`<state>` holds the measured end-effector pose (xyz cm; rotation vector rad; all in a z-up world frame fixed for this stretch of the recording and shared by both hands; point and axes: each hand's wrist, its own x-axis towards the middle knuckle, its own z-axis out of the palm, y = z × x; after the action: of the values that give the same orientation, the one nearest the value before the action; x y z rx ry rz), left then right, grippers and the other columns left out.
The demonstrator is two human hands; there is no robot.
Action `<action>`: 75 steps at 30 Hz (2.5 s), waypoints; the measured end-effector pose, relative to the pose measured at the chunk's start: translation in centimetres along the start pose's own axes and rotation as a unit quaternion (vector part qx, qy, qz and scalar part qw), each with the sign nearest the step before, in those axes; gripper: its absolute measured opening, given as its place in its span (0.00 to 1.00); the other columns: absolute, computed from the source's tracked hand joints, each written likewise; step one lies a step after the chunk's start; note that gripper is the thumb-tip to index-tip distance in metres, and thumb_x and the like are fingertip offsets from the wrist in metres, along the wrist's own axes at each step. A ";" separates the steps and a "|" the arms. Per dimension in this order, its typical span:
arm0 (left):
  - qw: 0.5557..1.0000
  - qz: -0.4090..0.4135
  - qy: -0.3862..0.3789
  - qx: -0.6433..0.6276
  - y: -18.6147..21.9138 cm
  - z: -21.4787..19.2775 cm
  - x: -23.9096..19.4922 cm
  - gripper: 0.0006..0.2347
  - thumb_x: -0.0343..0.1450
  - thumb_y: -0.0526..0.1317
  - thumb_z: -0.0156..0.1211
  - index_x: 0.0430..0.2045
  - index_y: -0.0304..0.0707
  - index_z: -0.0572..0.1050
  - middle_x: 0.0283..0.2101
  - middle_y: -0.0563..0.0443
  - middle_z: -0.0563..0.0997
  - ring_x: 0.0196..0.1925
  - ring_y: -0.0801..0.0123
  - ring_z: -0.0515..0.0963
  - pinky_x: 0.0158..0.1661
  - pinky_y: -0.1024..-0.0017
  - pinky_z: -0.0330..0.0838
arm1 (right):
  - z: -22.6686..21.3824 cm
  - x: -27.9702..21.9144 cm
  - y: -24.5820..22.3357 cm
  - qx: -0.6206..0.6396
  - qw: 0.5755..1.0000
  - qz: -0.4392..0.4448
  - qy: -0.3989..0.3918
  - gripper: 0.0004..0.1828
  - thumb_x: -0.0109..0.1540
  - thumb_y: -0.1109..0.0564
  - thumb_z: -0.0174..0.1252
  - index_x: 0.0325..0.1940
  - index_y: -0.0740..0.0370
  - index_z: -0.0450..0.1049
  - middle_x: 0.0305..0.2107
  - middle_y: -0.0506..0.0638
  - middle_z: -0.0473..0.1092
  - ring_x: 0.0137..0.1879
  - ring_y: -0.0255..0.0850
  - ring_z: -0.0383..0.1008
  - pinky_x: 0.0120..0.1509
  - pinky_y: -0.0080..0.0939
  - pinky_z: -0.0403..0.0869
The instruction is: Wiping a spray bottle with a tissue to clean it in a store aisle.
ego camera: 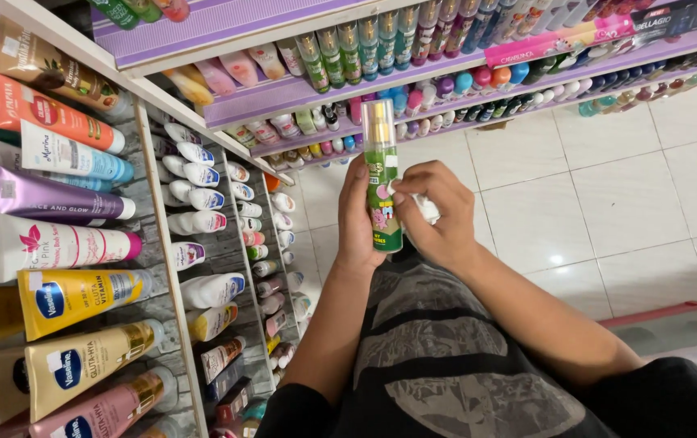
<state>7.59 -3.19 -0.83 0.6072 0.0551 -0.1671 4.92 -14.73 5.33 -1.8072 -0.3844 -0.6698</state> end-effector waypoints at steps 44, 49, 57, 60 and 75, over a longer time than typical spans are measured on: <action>0.995 -0.014 0.045 0.084 3.4 -0.2 -6.1 0.19 0.77 0.50 0.52 0.58 0.40 0.66 0.32 0.40 0.81 0.30 0.71 0.82 0.26 0.80 0.73 | 2.5 -8.5 -3.9 0.000 1.000 0.020 -0.020 0.01 0.60 0.66 0.65 0.35 0.65 0.81 0.32 0.56 0.73 0.34 0.49 0.74 0.36 0.44 0.73; 0.996 -0.036 0.022 0.077 0.5 -3.5 -6.1 0.16 0.78 0.48 0.52 0.55 0.36 0.70 0.33 0.40 0.82 0.31 0.71 0.83 0.29 0.79 0.77 | 1.3 -5.5 -3.7 -0.034 0.999 0.000 0.011 0.03 0.64 0.66 0.61 0.40 0.67 0.81 0.33 0.58 0.72 0.35 0.50 0.72 0.38 0.48 0.71; 0.996 -0.040 0.027 0.071 2.9 -1.4 -5.9 0.15 0.77 0.50 0.53 0.50 0.38 0.70 0.32 0.41 0.80 0.30 0.70 0.82 0.31 0.79 0.76 | 2.9 -8.1 -3.6 0.000 1.000 0.027 -0.003 0.01 0.62 0.66 0.64 0.36 0.66 0.81 0.30 0.57 0.73 0.33 0.50 0.74 0.36 0.46 0.73; 0.997 -0.033 0.032 0.065 3.4 -1.5 -5.8 0.16 0.76 0.50 0.57 0.49 0.38 0.69 0.26 0.44 0.78 0.26 0.70 0.80 0.26 0.77 0.74 | 3.2 -8.8 -4.8 0.013 0.999 0.035 -0.016 0.01 0.59 0.66 0.65 0.35 0.65 0.82 0.31 0.55 0.74 0.34 0.49 0.76 0.37 0.44 0.74; 0.995 -0.076 -0.005 0.066 0.0 -1.4 -7.1 0.17 0.77 0.48 0.57 0.51 0.32 0.74 0.35 0.44 0.83 0.35 0.72 0.84 0.37 0.74 0.80 | 0.0 -4.8 -2.9 -0.087 0.995 -0.031 0.037 0.02 0.65 0.68 0.63 0.41 0.69 0.81 0.33 0.57 0.73 0.36 0.49 0.72 0.41 0.47 0.70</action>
<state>0.64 -1.41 -1.25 0.7354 0.0813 -0.3221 -0.51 -13.47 4.63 -1.9346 -0.3428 -0.8320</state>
